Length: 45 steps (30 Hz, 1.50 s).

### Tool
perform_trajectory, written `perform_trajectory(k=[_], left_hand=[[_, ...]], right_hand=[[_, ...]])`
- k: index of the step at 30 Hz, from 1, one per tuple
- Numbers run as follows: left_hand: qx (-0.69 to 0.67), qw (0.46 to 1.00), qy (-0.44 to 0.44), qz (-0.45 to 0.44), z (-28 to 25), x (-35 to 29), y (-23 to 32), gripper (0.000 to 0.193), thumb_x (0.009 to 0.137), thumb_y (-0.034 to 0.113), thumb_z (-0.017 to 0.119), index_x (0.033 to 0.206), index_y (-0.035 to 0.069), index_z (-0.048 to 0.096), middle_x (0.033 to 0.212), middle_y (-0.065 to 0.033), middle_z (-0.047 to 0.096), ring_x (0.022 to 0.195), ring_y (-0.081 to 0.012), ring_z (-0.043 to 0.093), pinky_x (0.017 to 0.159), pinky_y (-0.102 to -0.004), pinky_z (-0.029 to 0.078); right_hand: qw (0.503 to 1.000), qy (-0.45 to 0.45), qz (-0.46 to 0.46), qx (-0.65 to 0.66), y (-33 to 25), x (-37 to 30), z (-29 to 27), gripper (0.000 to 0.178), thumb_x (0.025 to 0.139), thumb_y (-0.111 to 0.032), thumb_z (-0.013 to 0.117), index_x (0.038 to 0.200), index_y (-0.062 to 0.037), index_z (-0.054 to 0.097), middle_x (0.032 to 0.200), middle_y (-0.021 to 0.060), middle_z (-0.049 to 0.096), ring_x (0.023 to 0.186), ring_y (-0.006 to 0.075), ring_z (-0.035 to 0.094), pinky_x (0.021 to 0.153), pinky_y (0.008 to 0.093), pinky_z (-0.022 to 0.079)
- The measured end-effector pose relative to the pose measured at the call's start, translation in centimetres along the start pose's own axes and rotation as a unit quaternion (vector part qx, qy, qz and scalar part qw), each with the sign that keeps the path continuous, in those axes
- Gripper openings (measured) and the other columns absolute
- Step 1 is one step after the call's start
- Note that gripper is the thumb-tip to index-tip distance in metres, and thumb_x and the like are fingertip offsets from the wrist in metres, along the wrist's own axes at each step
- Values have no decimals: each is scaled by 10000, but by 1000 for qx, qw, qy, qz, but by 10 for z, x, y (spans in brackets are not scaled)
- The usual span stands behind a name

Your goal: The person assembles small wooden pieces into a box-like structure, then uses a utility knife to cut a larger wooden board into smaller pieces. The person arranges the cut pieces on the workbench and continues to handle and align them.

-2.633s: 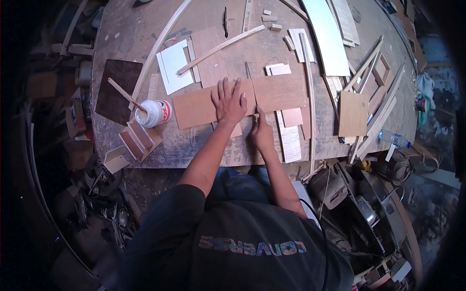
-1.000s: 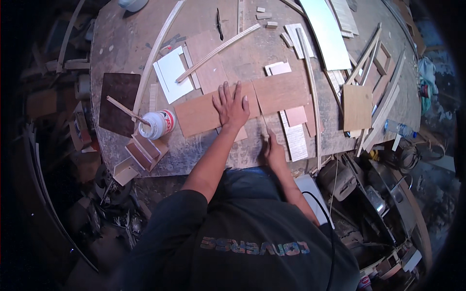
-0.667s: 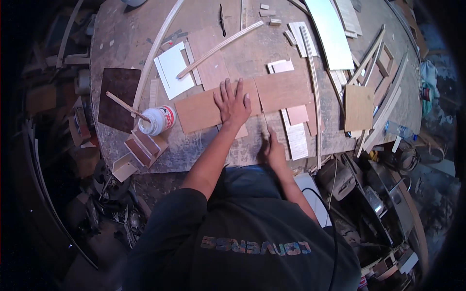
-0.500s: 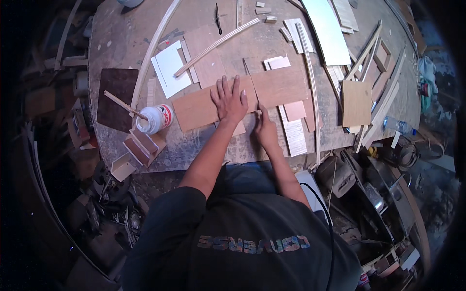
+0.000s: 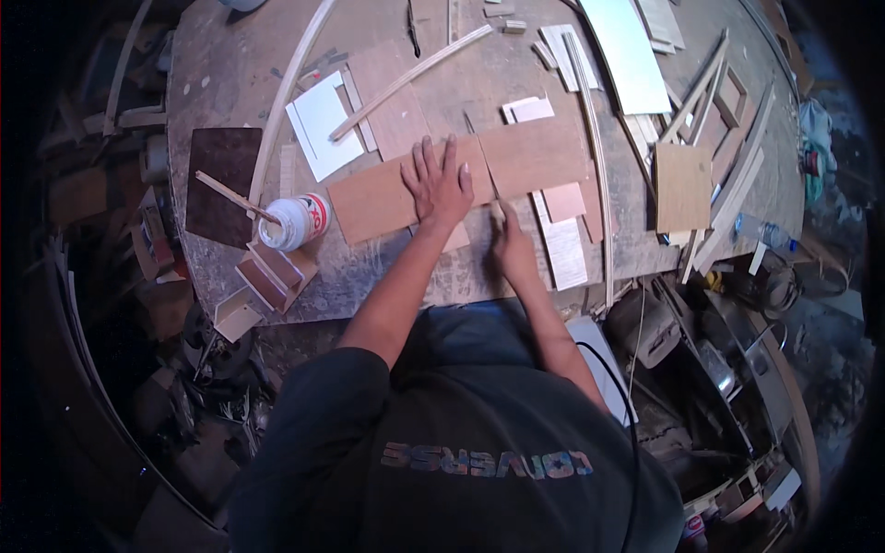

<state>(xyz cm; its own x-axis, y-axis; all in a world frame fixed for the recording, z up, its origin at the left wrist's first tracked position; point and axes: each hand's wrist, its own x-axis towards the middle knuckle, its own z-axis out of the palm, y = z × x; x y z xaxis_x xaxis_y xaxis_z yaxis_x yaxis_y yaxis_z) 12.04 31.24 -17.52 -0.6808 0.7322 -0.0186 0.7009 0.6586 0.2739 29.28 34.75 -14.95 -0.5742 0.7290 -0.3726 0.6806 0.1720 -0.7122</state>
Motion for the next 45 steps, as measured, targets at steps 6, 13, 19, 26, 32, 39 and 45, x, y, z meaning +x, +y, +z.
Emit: perform_trajectory(k=[6,13,19,26,32,39,45], left_hand=[[1,1000,6,-1,-2,12,1,645,966,412,490,1559,212,332,1586,-221,270,1489,-393,195,1153,-652,109],[-11,1000,19,5,-3,10,0,626,961,396,507,1541,203,369,1568,-225,293,1479,-399,211,1150,-653,122],[-8,1000,22,2,-4,9,2,625,958,386,513,1538,199,373,1564,-228,298,1473,-407,219,1154,-645,126],[-16,999,27,5,2,11,-3,630,962,388,505,1544,199,360,1570,-228,288,1479,-406,207,1156,-654,107],[-19,1000,9,1,-1,10,-2,631,966,388,499,1550,204,350,1585,-218,271,1489,-400,189,1161,-653,94],[-8,1000,13,-2,-1,9,1,612,972,387,487,1542,200,364,1582,-218,276,1485,-398,196,1160,-649,96],[7,1000,12,3,5,-1,-3,615,971,396,488,1543,205,365,1577,-221,284,1481,-393,207,1147,-654,124]], right_hand=[[1000,5,-14,6,18,-38,-4,522,958,-41,470,1465,-138,393,819,337,635,752,526,622,646,591,457],[999,34,-23,16,0,2,9,549,953,-41,480,1481,-167,396,757,332,621,691,516,617,626,595,452],[998,43,-30,18,-3,11,4,513,971,-57,472,1469,-166,411,751,319,623,693,508,623,610,580,464],[999,34,-34,16,22,-29,10,520,982,-67,470,1485,-169,392,767,343,622,715,519,627,626,584,469],[999,24,-19,21,13,-15,8,529,971,-65,467,1479,-192,400,748,335,617,702,522,616,630,597,452],[994,79,-61,46,-10,26,19,515,974,-56,468,1476,-152,403,791,339,631,727,520,631,648,585,481],[1000,8,0,8,7,-4,6,561,958,-29,483,1497,-156,394,832,341,643,720,514,637,642,551,500]])
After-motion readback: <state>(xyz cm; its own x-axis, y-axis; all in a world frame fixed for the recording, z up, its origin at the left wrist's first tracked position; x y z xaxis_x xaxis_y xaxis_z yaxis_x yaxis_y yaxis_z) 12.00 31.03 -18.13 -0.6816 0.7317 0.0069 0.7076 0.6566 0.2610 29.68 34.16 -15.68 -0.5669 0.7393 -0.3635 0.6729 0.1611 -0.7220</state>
